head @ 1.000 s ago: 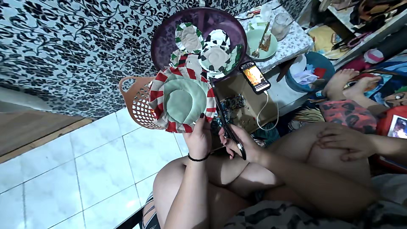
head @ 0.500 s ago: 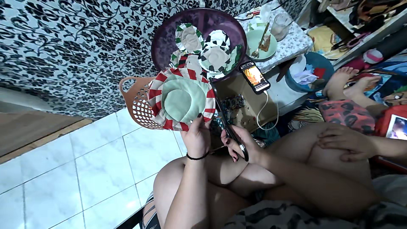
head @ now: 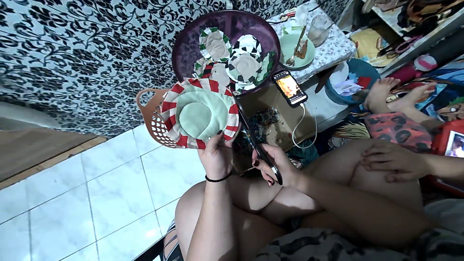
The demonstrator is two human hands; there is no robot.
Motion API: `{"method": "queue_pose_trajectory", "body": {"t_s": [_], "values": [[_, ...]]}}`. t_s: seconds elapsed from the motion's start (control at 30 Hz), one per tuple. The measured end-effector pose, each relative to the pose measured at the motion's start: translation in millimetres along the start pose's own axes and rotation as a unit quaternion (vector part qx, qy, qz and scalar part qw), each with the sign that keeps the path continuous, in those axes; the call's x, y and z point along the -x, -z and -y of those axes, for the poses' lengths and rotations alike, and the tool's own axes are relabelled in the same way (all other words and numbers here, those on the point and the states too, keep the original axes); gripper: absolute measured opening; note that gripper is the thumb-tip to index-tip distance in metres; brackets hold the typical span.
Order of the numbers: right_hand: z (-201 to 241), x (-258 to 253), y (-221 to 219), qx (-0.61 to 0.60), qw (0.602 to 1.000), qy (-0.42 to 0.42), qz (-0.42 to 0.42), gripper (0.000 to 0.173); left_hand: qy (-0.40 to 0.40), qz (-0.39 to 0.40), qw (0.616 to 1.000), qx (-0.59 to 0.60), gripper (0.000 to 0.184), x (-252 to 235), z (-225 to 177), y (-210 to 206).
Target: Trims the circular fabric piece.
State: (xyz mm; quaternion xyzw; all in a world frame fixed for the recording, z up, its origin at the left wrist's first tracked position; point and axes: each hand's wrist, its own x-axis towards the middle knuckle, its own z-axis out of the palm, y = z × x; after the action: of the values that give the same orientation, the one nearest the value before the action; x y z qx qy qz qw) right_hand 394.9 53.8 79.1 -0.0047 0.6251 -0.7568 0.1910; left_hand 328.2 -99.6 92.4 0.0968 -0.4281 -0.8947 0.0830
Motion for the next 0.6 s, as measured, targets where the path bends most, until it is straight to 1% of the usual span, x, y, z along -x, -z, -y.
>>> {"method": "queue_pose_trajectory", "body": {"t_s": [0.43, 0.5, 0.6], "values": [[1.2, 5.2, -6.7, 0.005, 1.0, -0.005, -0.017, 0.019, 0.026, 0.006, 1.0, -0.009, 0.034, -1.6, -7.4, 2.9], [0.8, 4.4, -6.4, 0.002, 1.0, -0.003, -0.015, 0.018, 0.019, 0.016, 1.0, -0.018, 0.03, -2.2, -7.4, 5.1], [0.6, 2.9, -8.0, -0.007, 1.0, -0.023, -0.016, 0.018, 0.01, 0.081, 0.996, 0.039, 0.025, -2.6, -10.1, 7.7]]}}
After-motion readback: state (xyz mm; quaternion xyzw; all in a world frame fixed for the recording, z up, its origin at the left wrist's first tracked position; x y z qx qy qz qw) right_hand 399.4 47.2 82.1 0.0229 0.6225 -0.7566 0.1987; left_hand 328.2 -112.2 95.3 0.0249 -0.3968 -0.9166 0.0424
